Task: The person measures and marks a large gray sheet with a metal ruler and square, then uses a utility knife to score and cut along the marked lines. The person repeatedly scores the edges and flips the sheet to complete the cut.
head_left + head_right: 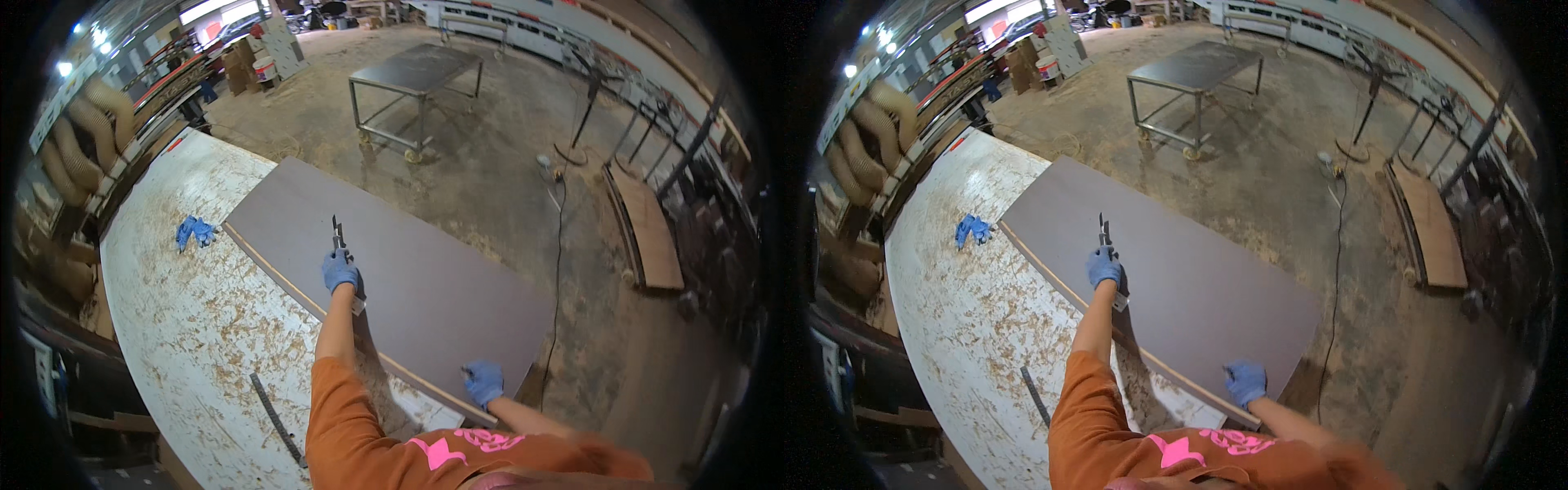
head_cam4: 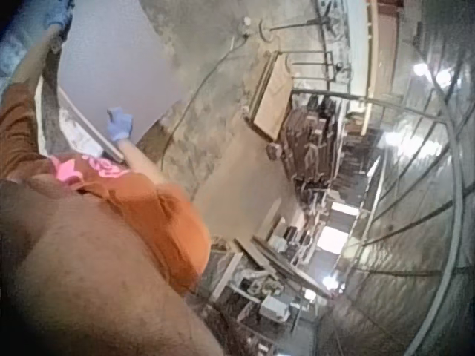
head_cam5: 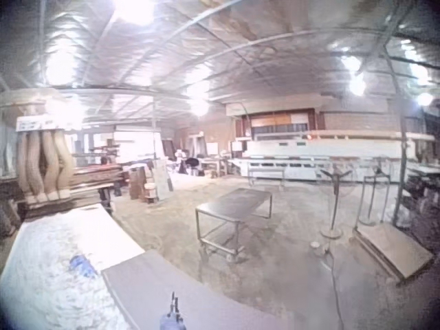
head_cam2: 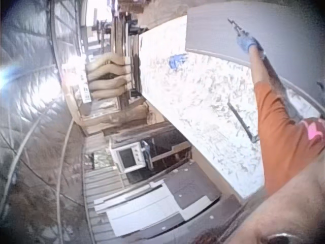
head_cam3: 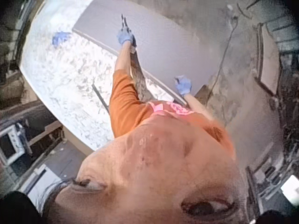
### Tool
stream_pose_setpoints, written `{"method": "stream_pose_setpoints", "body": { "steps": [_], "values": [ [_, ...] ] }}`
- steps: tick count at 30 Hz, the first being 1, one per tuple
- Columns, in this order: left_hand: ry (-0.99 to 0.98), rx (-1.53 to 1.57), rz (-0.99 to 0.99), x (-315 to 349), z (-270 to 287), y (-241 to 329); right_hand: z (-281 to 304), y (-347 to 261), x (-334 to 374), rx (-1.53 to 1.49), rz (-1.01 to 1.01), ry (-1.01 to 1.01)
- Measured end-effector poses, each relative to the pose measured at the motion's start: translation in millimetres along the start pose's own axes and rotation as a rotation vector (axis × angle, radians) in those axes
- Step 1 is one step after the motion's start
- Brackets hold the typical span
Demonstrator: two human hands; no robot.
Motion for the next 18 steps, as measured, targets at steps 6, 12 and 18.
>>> {"method": "stream_pose_setpoints", "body": {
  "steps": [6,12,18],
  "values": [
    [-0.185,0.636,-0.197,172.2,-59.7,62.6,-7.3,19.5,-10.4,-0.784,-0.371,0.04],
    [-0.965,0.584,-0.078,355.3,-89.5,143.3,27.6,15.2,-0.5,-1.691,-0.292,0.13],
    [-0.862,0.101,-0.872,404.9,-101.3,148.7,25.7,96.4,75.0,-2.048,-0.526,0.288]
  ]
}}
Point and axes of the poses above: each hand's wrist, its own x-axis away from the middle knuckle, its own z-axis out of the back of the hand, y = z × x, the point moved 2 cm from there along -x, towards the middle knuckle, and after that the axes turned 12 degrees about -y, right-handed, at the moved point
